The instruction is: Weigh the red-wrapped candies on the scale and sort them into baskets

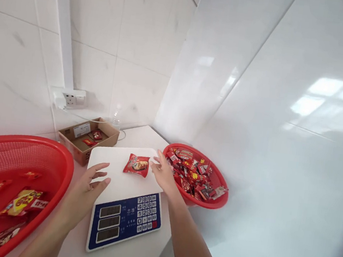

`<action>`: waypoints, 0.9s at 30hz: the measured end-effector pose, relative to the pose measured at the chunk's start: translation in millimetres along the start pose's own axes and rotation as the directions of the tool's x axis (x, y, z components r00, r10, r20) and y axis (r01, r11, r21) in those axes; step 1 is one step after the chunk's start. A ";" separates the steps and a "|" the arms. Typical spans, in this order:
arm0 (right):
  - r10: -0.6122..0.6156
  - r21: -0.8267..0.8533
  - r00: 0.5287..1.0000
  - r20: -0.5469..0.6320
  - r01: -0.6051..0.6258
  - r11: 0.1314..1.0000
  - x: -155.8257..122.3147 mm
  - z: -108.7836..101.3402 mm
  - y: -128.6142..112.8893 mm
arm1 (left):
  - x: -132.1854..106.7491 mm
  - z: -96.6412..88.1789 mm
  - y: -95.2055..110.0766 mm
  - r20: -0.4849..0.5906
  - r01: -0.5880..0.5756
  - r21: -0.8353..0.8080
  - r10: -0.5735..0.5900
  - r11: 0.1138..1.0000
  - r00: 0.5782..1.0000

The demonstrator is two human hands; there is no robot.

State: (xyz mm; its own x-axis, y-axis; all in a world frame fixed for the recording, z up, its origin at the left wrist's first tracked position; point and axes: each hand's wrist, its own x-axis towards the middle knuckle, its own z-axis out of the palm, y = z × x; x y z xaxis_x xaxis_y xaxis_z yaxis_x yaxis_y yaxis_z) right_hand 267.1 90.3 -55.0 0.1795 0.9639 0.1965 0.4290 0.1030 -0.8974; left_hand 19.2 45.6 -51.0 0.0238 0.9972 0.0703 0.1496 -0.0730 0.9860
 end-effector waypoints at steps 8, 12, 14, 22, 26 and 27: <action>0.315 -0.815 0.948 0.045 -0.147 0.560 9.0 -110.8 21.9 | 0.0 -1.7 2.3 -0.008 0.005 -0.011 -0.005 1.000 1.000; 0.502 -0.855 0.850 0.161 -0.134 0.501 2.0 -137.3 38.3 | -0.7 -2.0 2.7 0.018 0.027 -0.018 -0.027 0.999 0.999; 0.533 -0.863 0.825 0.186 -0.122 0.490 0.7 -138.5 45.3 | -1.4 -1.7 2.3 0.034 0.041 -0.018 -0.041 0.999 0.999; 0.520 -0.862 0.840 0.154 -0.142 0.486 9.3 -132.5 59.3 | -3.4 1.2 5.4 0.066 0.038 0.002 -0.038 0.999 0.997; 0.503 -0.849 0.857 0.116 -0.178 0.498 12.3 -132.8 53.5 | -4.0 -0.1 7.7 0.057 0.017 0.020 -0.018 1.000 0.998; 0.492 -0.845 0.864 0.109 -0.180 0.503 13.8 -132.7 51.7 | -4.1 -0.6 7.6 0.059 0.009 0.024 -0.010 1.000 0.998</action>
State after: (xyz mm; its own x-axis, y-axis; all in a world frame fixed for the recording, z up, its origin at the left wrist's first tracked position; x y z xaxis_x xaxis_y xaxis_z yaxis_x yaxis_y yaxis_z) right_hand 409.2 76.4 -46.2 0.2700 0.9100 -0.3147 0.9318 -0.3293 -0.1528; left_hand 19.6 41.0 -43.7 0.0801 0.9955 0.0512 0.1734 -0.0645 0.9827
